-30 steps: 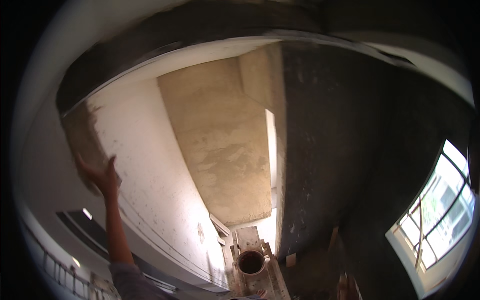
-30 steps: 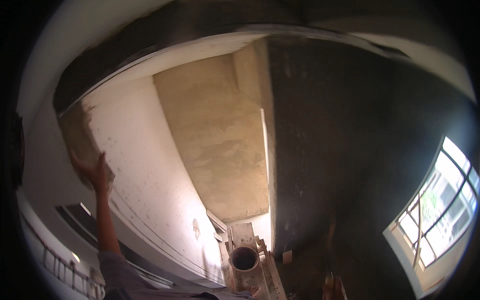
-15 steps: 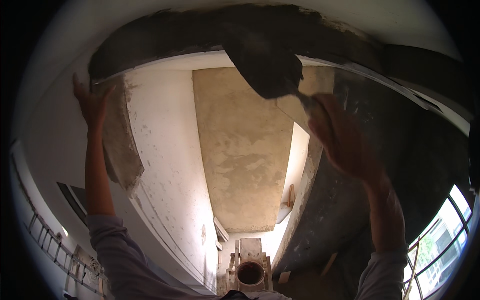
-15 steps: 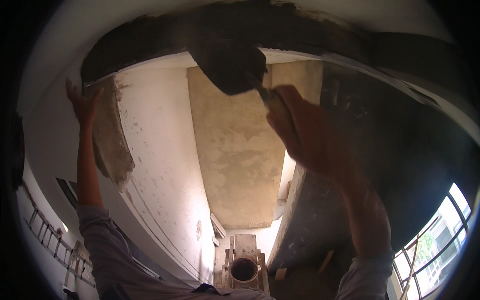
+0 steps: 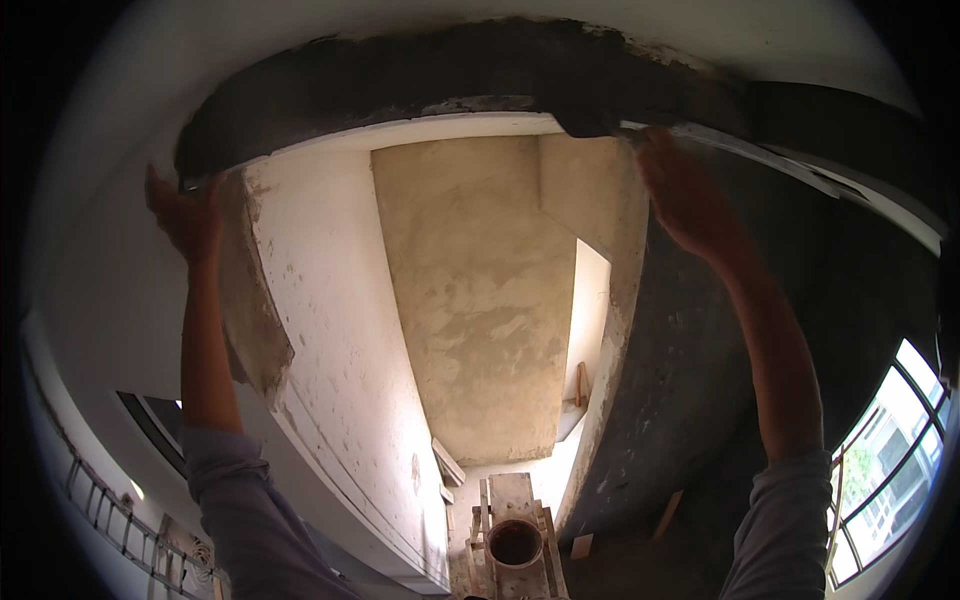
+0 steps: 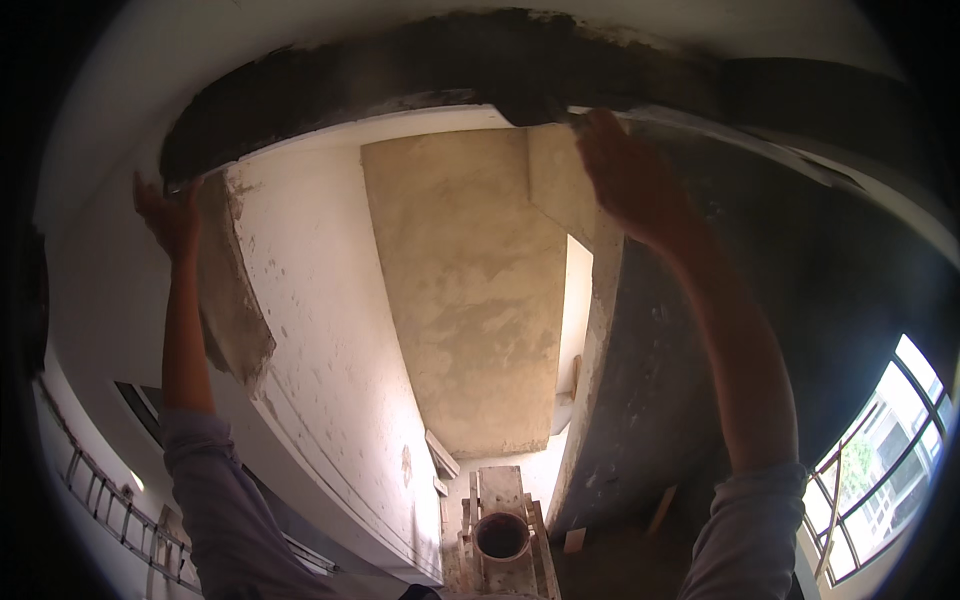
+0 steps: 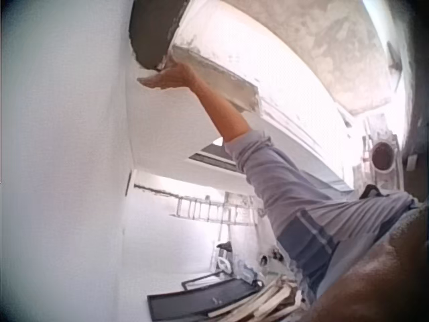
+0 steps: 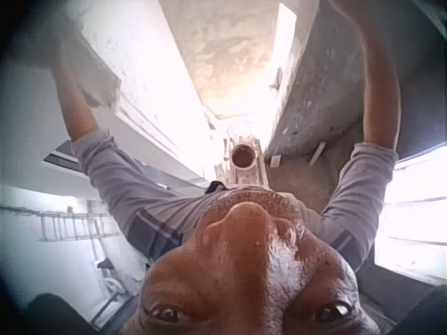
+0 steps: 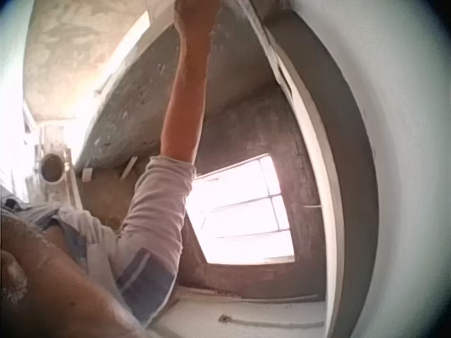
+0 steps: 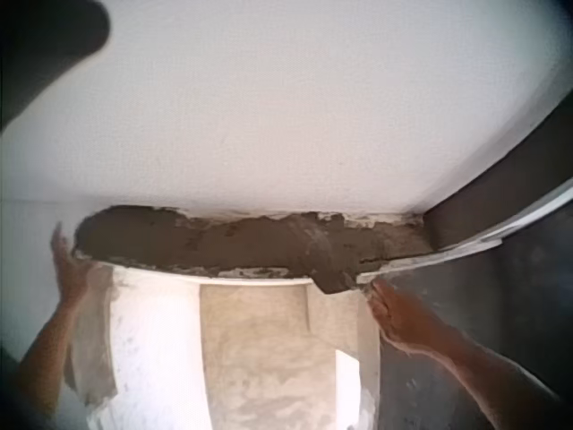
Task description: The person applies plaster to the upper edge of a doorway using a trowel while standing on a scaffold, periodically dipping the tool into a bucket of plaster to gather more material.
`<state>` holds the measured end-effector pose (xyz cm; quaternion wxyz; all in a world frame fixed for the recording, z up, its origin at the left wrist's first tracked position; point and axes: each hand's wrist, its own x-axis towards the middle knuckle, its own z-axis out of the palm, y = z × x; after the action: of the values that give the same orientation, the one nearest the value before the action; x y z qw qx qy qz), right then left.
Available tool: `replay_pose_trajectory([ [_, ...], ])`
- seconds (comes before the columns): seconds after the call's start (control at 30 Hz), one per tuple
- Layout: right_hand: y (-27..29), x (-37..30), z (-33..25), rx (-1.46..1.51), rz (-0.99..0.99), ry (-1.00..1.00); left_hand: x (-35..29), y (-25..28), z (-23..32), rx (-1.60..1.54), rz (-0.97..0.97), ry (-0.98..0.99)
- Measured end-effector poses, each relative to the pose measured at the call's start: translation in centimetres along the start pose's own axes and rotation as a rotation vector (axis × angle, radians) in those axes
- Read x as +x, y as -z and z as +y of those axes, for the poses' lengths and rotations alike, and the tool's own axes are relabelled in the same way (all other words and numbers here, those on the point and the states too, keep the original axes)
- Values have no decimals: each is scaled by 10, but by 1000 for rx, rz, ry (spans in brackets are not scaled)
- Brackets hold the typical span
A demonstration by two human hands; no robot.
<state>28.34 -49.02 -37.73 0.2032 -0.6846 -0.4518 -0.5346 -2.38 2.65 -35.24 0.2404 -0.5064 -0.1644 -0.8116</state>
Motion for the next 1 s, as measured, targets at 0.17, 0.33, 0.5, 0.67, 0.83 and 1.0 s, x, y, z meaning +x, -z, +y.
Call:
replay_pose_trajectory([
  [0.17, 18, -64, 47, -154, 3, -29, 2, 1, 3, 60, 9, -50],
  [0.33, 37, -70, -27, -189, -118, -66, 9, 8, 1, 139, -42, -25],
  [0.5, 12, 11, -145, 229, -181, -108, 7, -2, -13, 98, 11, -100],
  [0.67, -5, 31, -118, 102, -186, -233, 6, -3, -26, 137, 37, -134],
  [0.83, -13, -28, 12, -162, 32, -205, 3, -6, -8, 265, -70, 31],
  [1.0, -14, -64, 0, -292, -130, -153, 5, -12, -8, 204, -81, 62],
])
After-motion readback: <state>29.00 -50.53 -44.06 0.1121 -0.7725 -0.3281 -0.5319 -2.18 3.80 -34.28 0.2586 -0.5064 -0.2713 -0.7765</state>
